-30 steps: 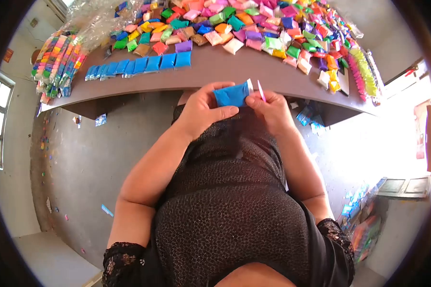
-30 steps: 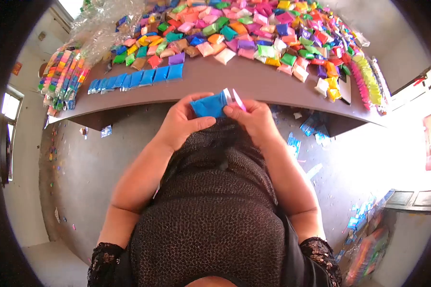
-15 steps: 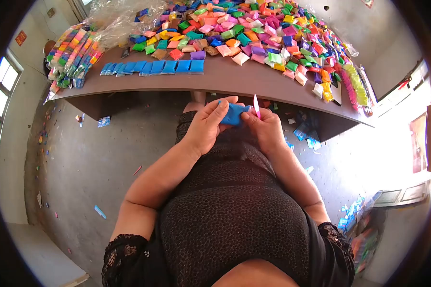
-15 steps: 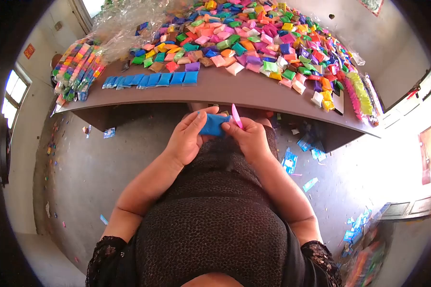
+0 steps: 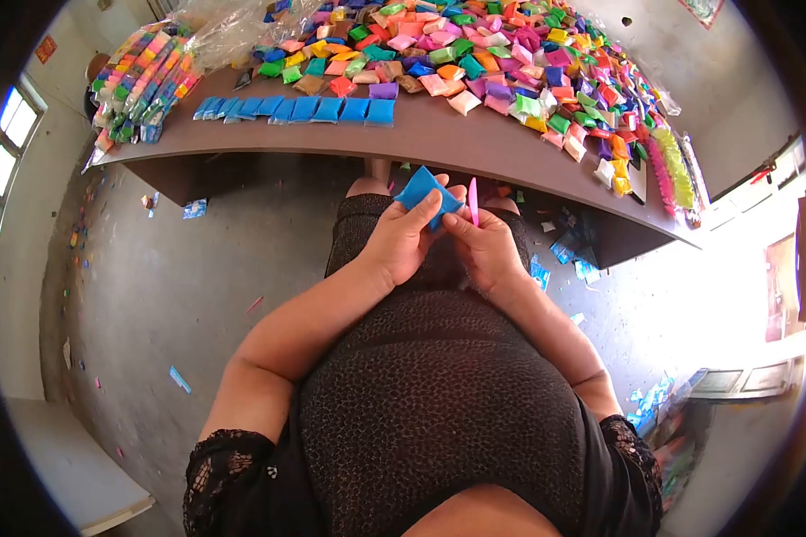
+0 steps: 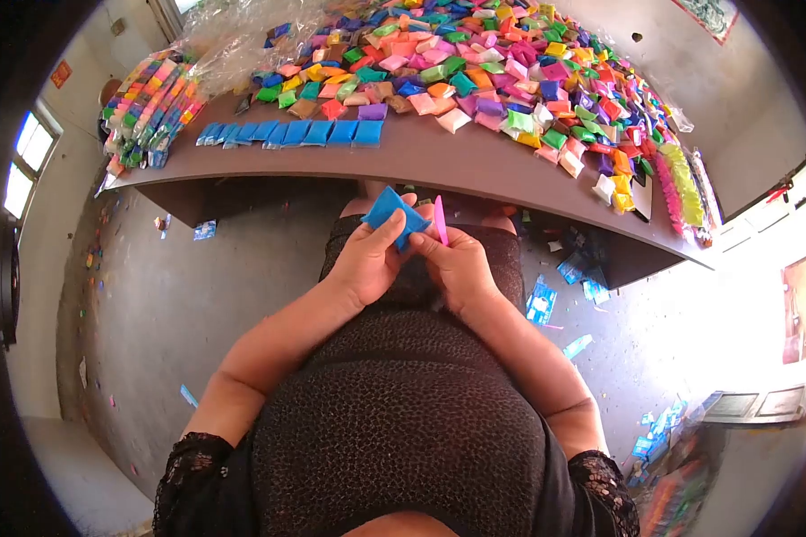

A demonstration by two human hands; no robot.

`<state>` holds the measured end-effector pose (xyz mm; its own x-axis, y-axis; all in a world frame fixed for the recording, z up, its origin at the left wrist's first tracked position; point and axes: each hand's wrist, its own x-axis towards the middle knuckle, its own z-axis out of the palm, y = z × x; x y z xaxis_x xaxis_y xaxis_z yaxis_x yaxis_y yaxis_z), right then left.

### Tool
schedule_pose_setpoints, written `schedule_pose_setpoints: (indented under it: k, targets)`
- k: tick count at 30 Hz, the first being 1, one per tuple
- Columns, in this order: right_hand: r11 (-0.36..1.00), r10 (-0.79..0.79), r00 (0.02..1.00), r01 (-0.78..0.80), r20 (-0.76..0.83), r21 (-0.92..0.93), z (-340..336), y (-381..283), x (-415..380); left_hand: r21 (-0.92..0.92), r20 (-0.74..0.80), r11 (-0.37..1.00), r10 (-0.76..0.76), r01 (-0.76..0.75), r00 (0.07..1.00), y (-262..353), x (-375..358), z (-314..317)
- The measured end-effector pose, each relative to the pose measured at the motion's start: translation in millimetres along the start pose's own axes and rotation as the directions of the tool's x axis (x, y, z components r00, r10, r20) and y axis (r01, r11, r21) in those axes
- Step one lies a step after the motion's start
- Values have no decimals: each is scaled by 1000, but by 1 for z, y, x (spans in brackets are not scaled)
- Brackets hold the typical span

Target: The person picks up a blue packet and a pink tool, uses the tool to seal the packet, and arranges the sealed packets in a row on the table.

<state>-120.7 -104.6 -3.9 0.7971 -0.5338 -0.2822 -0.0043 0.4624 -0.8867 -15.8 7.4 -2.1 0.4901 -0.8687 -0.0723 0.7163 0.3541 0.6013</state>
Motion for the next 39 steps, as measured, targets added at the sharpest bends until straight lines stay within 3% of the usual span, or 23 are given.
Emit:
schedule_pose_setpoints:
  k: [6, 8, 12, 21, 23, 24, 26, 30, 36, 38, 39]
  targets:
    - [1000, 16, 999, -15, 33, -17, -6, 5, 2, 223, -11, 975, 10, -7, 1000, -2, 4, -6]
    - [999, 24, 999, -23, 45, -33, -6, 6, 4, 97, -9, 993, 62, -60, 998, -1, 4, 0]
    - [998, 18, 998, -15, 56, -55, -6, 9, 5, 176, 18, 981, 75, -77, 997, -3, 4, -7]
    - [1000, -12, 998, 13, 66, -25, -6, 12, 4, -145, 102, 989, -4, 19, 995, 9, 0, 2]
    - [999, -19, 996, 21, 82, -26, -9, 18, 5, 264, -1, 961, 92, -89, 996, 2, -4, 1]
    - [997, -14, 991, 24, 129, -70, -12, 19, 6, 264, -5, 960, 92, -87, 996, 2, -4, -2]
    - [993, -5, 984, 25, 176, -112, -12, 21, 4, 198, -98, 980, 48, -28, 994, 1, -4, -7]
    - [995, -61, 984, 73, 166, -70, -8, 22, 2, 183, -97, 980, 99, -80, 990, 6, -7, 2]
    - [992, -80, 980, 96, 181, -82, -10, 24, 2, 1, -58, 997, 80, -81, 995, 18, 1, -1]
    - [990, -71, 982, 91, 174, -106, -11, 25, 3, -141, -18, 975, 172, -173, 985, 25, 6, -10]
    - [996, -74, 987, 79, 140, -33, -10, 23, 2, -105, 27, 983, 155, -152, 987, 27, 5, -10]
